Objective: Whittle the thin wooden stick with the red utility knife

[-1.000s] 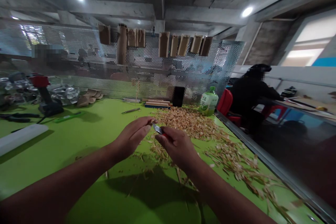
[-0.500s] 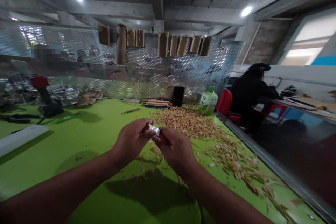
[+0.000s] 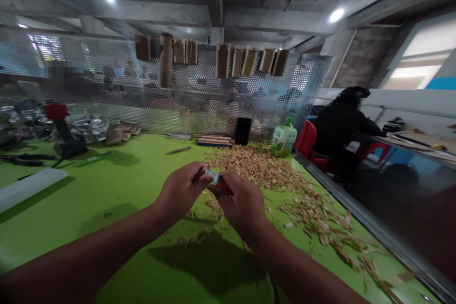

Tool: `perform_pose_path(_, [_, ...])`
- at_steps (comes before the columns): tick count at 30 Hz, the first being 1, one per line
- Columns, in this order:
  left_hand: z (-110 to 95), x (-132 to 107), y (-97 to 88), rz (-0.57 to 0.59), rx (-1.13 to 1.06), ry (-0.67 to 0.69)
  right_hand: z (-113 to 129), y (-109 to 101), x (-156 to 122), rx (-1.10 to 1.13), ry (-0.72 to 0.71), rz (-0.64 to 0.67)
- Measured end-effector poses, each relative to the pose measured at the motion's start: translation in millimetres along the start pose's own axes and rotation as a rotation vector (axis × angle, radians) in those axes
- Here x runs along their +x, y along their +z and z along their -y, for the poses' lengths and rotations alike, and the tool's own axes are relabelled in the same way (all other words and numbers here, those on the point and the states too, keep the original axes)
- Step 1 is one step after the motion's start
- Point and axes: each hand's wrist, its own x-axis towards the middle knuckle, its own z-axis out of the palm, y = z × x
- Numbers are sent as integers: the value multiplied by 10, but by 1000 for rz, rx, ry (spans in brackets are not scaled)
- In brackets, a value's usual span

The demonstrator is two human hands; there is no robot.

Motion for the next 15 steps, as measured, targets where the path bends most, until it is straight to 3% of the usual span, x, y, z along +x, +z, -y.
perform_pose_path(9, [0,-6,-5,3,-33,-70,-20,37,-8,11,45,-42])
perform_pose_path(15, [16,32,-38,17,-38,-131,-30,-49,56,145,140,-193])
